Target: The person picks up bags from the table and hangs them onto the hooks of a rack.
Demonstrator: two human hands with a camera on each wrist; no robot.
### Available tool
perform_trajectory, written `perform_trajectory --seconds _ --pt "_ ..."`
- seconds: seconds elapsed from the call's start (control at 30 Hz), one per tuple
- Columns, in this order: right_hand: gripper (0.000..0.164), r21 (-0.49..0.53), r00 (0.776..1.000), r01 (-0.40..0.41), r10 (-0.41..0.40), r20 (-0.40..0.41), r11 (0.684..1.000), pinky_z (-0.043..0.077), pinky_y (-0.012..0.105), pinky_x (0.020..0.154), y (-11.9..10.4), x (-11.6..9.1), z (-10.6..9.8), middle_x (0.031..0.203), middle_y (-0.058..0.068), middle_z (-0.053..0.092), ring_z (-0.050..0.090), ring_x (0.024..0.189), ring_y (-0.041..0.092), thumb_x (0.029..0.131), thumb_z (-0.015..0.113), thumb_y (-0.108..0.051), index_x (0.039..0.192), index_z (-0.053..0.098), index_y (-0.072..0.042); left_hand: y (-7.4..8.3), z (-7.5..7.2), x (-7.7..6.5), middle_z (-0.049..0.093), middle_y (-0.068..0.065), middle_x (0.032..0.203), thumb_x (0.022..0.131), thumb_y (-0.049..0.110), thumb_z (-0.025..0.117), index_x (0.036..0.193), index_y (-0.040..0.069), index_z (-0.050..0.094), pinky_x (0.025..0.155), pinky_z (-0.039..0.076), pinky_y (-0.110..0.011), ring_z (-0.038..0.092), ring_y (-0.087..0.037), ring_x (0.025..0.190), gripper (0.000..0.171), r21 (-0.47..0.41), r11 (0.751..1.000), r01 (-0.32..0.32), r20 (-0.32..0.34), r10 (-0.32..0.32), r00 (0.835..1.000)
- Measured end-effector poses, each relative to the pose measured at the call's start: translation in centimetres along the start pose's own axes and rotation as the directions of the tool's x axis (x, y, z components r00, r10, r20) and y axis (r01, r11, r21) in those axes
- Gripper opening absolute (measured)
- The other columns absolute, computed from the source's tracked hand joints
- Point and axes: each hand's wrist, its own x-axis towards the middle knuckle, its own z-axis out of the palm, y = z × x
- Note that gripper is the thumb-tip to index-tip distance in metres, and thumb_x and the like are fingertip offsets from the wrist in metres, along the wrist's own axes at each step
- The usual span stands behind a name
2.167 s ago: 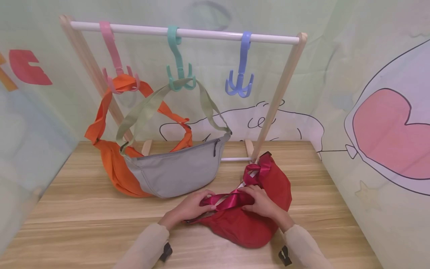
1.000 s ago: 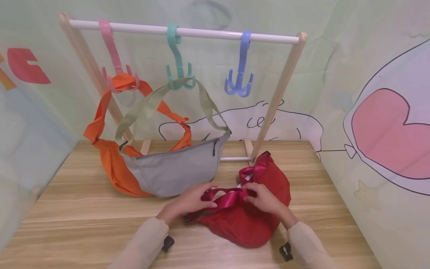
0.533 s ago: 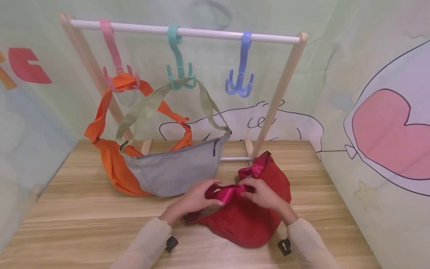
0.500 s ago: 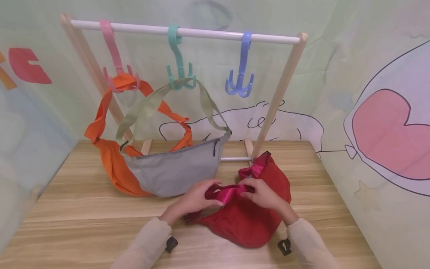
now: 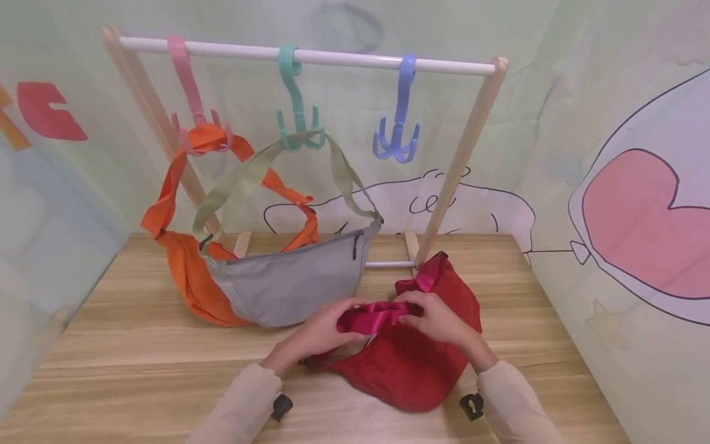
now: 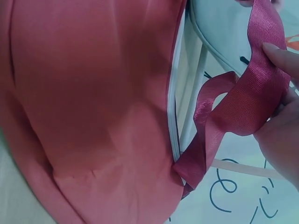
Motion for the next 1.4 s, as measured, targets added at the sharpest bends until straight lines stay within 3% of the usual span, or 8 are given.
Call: perform_trajectory --seconds 0.33,0.7,1.13,1.4 --pt "0.029 -0.012 1.0 -0.01 0.009 -0.015 1.0 0.049 0.026 0.069 0.0 -0.2 -0.7 0.094 -0.002 0.062 0.054 0.083 0.014 0.079 0.071 -0.008 0.107 0.063 -0.012 0.1 0.0 0.0 0.065 -0.004 0.088 0.081 0.01 0.069 0.117 0.009 0.056 0.065 0.042 -0.025 0.055 -0.011 0.072 0.038 -0.004 1.0 -0.026 -0.073 0.025 0.997" --pt "0.029 -0.033 1.0 0.017 -0.018 -0.013 0.999 0.048 0.026 0.067 -0.7 -0.2 -1.6 0.096 0.0 0.062 0.053 0.085 0.016 0.078 0.072 -0.01 0.106 0.063 -0.012 0.3 -0.4 0.1 0.061 0.0 0.082 0.082 0.007 0.067 0.112 0.009 0.056 0.067 0.044 -0.026 0.055 -0.011 0.073 0.032 -0.048 0.998 -0.027 -0.113 0.021 0.993" --pt "0.033 -0.036 0.999 0.033 -0.034 -0.02 0.999 0.049 0.028 0.068 -1.4 -0.2 -2.6 0.103 0.004 0.059 0.051 0.091 0.023 0.077 0.073 -0.011 0.108 0.063 -0.011 0.7 -1.8 0.0 0.054 0.003 0.076 0.085 0.014 0.065 0.113 0.009 0.057 0.054 0.039 -0.024 0.046 -0.011 0.062 0.03 -0.046 0.999 0.006 -0.123 -0.011 0.992" --pt "0.038 -0.059 0.997 0.053 -0.055 -0.048 0.997 0.049 0.032 0.074 -1.6 -0.2 -2.9 0.106 0.003 0.061 0.051 0.095 0.02 0.076 0.074 -0.009 0.112 0.062 -0.009 0.7 -2.4 0.1 0.059 0.0 0.083 0.083 0.014 0.067 0.113 0.01 0.058 0.059 0.04 -0.025 0.048 -0.013 0.071 0.031 -0.023 0.999 -0.023 -0.167 0.019 0.986"
